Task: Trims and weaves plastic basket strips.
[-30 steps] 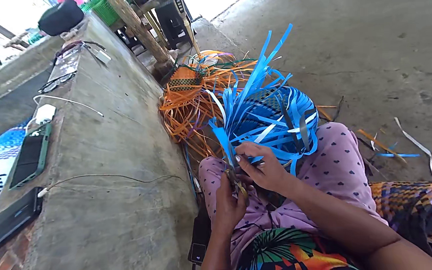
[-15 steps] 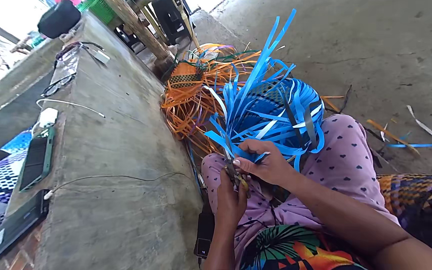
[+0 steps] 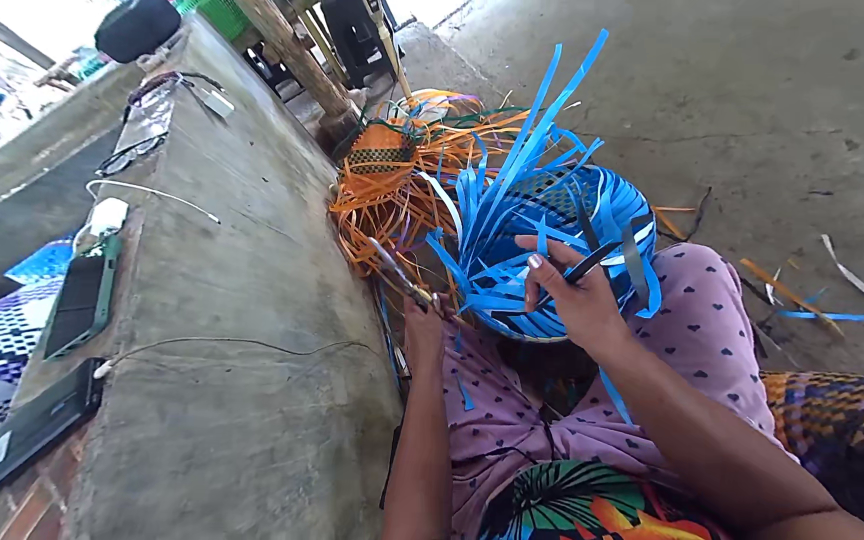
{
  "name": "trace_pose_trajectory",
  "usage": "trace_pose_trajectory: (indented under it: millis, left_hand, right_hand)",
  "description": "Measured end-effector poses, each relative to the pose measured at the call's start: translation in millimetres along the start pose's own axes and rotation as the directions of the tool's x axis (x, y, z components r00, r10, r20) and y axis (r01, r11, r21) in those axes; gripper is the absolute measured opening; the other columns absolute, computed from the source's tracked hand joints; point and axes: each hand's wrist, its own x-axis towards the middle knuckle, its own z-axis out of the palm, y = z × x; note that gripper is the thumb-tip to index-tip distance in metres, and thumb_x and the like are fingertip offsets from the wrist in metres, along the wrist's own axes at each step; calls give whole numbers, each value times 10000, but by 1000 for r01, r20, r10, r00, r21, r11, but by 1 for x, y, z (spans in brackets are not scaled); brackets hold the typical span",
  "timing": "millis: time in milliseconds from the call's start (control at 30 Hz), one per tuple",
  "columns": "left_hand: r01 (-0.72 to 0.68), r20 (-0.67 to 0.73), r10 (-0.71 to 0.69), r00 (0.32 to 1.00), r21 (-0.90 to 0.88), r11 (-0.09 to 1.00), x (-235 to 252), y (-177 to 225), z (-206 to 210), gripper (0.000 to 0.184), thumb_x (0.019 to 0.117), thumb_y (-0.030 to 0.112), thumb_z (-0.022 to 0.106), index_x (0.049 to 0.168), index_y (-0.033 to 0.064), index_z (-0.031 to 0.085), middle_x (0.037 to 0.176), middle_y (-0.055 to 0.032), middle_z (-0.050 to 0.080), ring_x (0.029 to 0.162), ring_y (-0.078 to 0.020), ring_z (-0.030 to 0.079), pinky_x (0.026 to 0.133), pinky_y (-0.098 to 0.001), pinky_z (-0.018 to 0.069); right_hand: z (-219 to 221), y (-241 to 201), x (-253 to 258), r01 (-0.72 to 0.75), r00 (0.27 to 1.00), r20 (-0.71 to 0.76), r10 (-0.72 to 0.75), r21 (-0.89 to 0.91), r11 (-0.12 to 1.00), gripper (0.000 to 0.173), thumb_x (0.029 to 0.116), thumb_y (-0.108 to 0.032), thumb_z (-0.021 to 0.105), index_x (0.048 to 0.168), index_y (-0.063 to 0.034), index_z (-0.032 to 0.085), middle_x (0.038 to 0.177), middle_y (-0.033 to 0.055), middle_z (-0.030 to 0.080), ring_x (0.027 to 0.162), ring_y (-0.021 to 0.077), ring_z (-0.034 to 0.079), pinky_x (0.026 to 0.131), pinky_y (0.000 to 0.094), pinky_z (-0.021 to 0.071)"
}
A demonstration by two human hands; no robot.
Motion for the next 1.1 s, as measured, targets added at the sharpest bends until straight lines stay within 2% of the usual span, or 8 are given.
trace_pose_trajectory:
  millis: [100,200,300,433,567,733,900,1100]
  left_hand:
    - [140,25,-144,989,106,984,28,1,19,366,1039,115,589,1312,-82,444,879,-120,614,651,-125,633,619,-273,573]
    - [96,51,-125,991,384,918,38,-2,34,629,915,206,781,1373,-83,462,1091,-238,650,965,-284,655,894,-448,538]
    - [47,37,-71,997,453,890,40,-10,40,599,906,157,765,1367,-86,469,1135,-276,647,1048,-353,648,945,-507,516]
    - [70,-61,-56,997,254,965,29,-11,31,475,951,-42,595,1386,-72,406,1044,-184,682,865,-203,696,756,-362,574]
    - [12,-131,-3,991,72,997,19,-15,15,442,983,-68,512,1396,-78,354,956,-141,685,689,-131,662,580,-276,542]
    - [-278,-138,278,951,21,960,-1,2,-6,493,980,21,472,1429,-98,306,1006,-100,675,695,-74,642,578,-231,536]
    - [-547,-151,590,794,247,800,-16,21,-21,444,968,88,517,1336,-147,435,985,-68,713,784,-37,664,634,-215,545]
    - [-707,-196,704,682,71,704,-45,71,-31,308,984,26,560,1240,-110,457,937,-11,739,644,4,646,550,-167,540]
  right_hand:
    - [2,-2,-1,-8,1000,21,8,9,1000,337,1043,-84,490,1353,-10,599,645,-32,614,544,59,606,576,207,564]
    - [3,0,-3,6,999,53,-7,22,1000,240,1035,-99,489,1159,-49,688,628,-55,594,533,43,583,589,211,559]
    - [3,-2,-4,23,996,81,-26,35,999,210,1037,-114,487,1070,-74,691,635,-72,590,541,36,592,600,207,568]
    - [3,-1,-7,33,989,140,-41,61,998,206,1044,-110,477,1070,-70,678,653,-88,574,561,19,578,613,196,558]
    - [8,4,-10,66,974,212,-75,50,997,209,1052,-109,471,1086,-48,668,685,-110,574,580,-12,559,601,166,527]
    - [13,7,-11,108,961,247,-123,71,992,212,1057,-101,463,1096,-38,661,701,-116,571,601,-13,561,627,176,539]
    - [21,8,-14,135,951,275,-142,46,990,210,1063,-122,464,1089,-39,655,734,-117,575,620,-25,556,638,165,534]
    - [44,10,-12,310,899,354,-256,-106,945,252,997,-150,604,1128,52,679,814,-1,654,691,-47,562,646,117,489]
